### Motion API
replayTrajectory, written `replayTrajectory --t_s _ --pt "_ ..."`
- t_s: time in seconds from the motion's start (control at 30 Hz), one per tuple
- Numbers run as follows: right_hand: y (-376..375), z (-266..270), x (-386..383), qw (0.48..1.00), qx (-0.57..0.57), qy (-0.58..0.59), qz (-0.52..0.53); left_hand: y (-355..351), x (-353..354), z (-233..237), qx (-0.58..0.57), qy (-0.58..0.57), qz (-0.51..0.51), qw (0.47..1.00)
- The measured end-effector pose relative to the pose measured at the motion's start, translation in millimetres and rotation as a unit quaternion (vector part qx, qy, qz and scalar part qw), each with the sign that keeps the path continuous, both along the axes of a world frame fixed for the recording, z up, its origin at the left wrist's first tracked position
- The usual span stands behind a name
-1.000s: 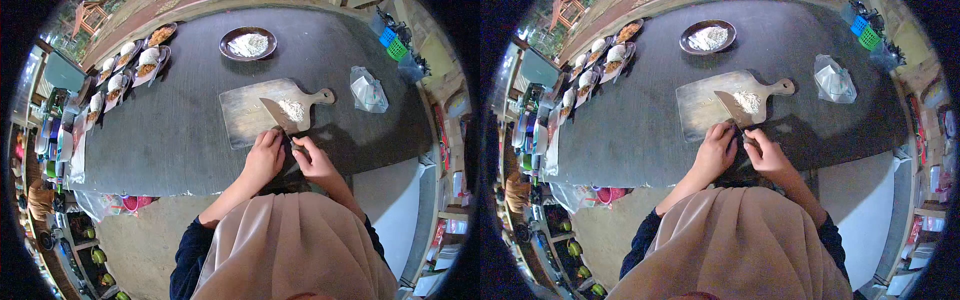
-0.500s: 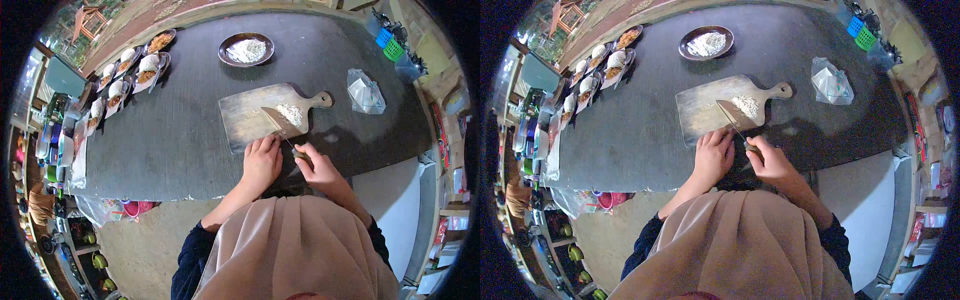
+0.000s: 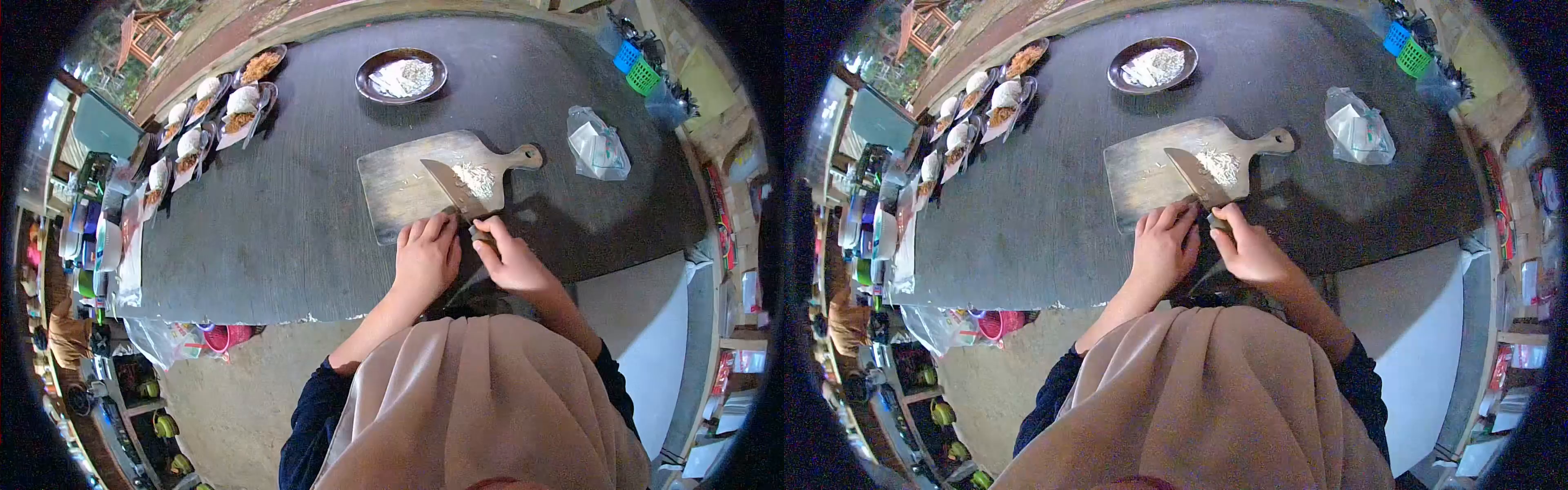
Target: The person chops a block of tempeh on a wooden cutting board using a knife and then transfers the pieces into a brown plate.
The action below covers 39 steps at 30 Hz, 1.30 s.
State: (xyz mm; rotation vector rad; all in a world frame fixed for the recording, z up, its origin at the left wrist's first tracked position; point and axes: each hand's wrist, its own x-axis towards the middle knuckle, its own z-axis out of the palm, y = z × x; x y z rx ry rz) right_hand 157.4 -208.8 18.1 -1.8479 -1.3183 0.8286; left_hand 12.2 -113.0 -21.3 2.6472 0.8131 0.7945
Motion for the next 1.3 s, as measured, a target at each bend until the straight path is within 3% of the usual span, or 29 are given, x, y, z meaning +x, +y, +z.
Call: replayTrajectory --t_s 0.17,0.3,0.37,0.47,0.63,0.7,0.83,0.87,0.97,1.0,1.1,1.3 --pt "-7.3 -16.9 -3.6 0.998 0.064 -0.019 0.018 2.4 -0.3 2.7 -0.007 0.002 0.002 1.0" --pt "8.9 -17.4 -1.1 0.998 0.053 -0.029 0.01 1.1 -0.5 1.8 -0.011 -0.003 0.001 1.0" --pt "6.1 -2.8 1.0 1.0 -0.009 -0.014 0.016 4.0 0.5 3.6 -0.003 -0.011 0.003 1.0" --pt "-2.8 -21.8 -9.4 0.995 0.078 -0.048 0.024 2.9 1.0 3.7 -0.019 -0.017 0.002 1.0" --pt "6.3 -12.6 -2.1 0.999 0.014 -0.036 0.023 2.2 0.6 4.4 -0.007 -0.008 0.006 1.0" --pt "-1.6 -2.1 4.2 0.994 0.069 -0.051 0.059 3.3 1.6 4.5 -0.012 -0.014 0.003 1.0" --pt "2.9 -19.3 -6.5 0.995 0.086 -0.046 0.019 2.4 1.5 3.2 -0.017 -0.012 0.004 1.0" --pt "6.4 -7.2 -4.3 0.999 -0.012 -0.029 0.02 1.9 1.7 2.7 -0.018 -0.012 0.004 1.0" --pt "4.0 4.0 10.3 0.998 0.043 -0.014 0.052 3.6 1.5 4.0 -0.011 -0.014 0.003 1.0" --pt "0.7 11.7 10.1 0.998 0.014 -0.032 0.048 2.8 1.7 4.6 -0.015 -0.013 0.005 1.0" --pt "0.6 -20.0 -2.3 0.996 0.074 -0.053 0.024 2.4 0.8 1.8 -0.02 -0.008 0.005 1.0" --pt "-1.4 -2.2 -0.1 0.998 0.021 -0.028 0.043 3.4 0.9 4.4 -0.016 -0.008 0.003 1.0"
